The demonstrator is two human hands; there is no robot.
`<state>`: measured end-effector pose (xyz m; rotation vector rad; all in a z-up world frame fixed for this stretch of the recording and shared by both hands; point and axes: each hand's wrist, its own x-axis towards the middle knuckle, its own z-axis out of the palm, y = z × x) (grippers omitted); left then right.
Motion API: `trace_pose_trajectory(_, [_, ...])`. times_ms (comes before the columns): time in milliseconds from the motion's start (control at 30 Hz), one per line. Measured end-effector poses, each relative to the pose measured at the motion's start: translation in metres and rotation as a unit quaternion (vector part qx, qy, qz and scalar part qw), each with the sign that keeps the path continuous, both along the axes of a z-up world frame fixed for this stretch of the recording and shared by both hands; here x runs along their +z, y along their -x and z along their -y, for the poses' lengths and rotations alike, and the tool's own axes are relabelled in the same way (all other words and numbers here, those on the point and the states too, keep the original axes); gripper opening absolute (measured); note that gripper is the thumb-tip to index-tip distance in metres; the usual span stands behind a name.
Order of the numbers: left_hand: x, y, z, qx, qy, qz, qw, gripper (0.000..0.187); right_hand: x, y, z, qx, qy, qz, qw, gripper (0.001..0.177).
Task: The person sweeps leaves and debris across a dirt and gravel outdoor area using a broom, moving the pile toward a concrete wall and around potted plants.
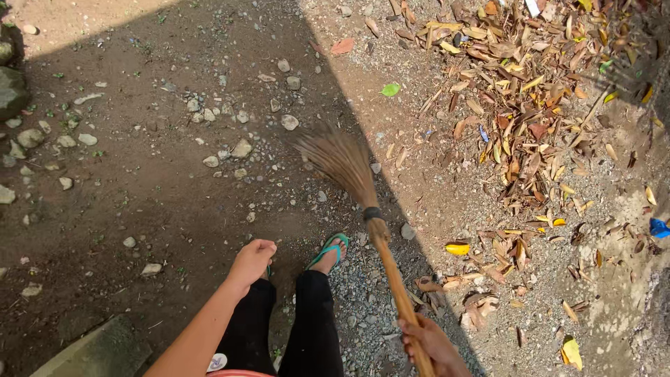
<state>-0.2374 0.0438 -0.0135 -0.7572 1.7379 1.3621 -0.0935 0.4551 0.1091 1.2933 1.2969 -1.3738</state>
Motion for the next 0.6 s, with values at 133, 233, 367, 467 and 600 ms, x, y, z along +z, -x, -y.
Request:
trace_pose_trajectory(133, [-0.006,-0.011,0.008,0.051,-0.053,-0.071,0.995,0.036,0.023,0.040,-0.045,0.066,-0.205,-0.087,0.973,0.048])
trace_pose_trajectory(233, [0.015,-0.005,-0.047,0.004,-0.174,-0.062,0.983,0.044,0.055,0.101,-0.025,0.164,-0.321,-0.095,0.928,0.052])
trace_pose_trajectory(367, [0.076,0.017,-0.159,-0.081,-0.298,-0.114,0.944,0.058,0.099,0.141,0.031,-0.130,-0.112,-0.275,0.946,0.057])
trace_pose_trajectory(467, [0.120,0.040,-0.200,-0.055,-0.299,-0.102,0.947,0.068,0.081,0.110,0.085,-0.157,0.049,-0.195,0.967,0.042])
trace_pose_trajectory(600, [0.151,0.039,-0.225,-0.036,-0.226,0.010,0.973,0.088,0.022,0.096,0.059,-0.192,0.099,-0.189,0.958,0.025])
